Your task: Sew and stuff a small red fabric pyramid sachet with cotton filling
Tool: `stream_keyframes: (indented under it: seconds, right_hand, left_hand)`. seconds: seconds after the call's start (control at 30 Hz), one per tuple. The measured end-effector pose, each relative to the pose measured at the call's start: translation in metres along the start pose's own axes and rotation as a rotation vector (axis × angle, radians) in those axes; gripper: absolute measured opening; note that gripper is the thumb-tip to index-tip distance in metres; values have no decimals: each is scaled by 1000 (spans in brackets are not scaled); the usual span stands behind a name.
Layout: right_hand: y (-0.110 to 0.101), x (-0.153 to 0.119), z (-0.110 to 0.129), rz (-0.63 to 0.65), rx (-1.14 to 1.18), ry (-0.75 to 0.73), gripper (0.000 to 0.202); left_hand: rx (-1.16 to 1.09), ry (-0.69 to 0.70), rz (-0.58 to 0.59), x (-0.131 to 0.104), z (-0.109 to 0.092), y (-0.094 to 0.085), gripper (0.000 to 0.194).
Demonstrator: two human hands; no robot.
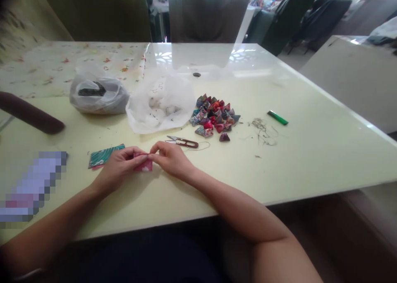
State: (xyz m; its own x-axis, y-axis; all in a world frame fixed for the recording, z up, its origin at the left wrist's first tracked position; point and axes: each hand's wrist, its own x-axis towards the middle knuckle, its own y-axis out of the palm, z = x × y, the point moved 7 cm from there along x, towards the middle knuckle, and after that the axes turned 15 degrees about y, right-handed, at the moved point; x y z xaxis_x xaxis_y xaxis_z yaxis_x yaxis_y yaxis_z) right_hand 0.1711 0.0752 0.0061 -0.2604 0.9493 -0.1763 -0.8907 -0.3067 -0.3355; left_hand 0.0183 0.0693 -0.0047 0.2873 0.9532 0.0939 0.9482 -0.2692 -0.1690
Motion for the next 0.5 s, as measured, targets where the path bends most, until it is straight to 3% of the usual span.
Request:
stream_keyframes:
  seconds: [0.1,0.23,0.33,0.5]
  right_hand:
    - [3,-2,1,24,-8,-44,18]
    - [0,-2,-3,18,-1,4,13]
    - [-7,-3,-5,-58,51,12,13]
    - [-13,-8,5,-165,-19,-167,17]
  left_hand:
    - [-56,-13,3,-1,3,2,20]
    - [-172,-95,-72,-1,11,-1,18]
    - [-193,-111,-141,-1,14,-5,19]
    - [-146,-102,-149,0,11,-7,22]
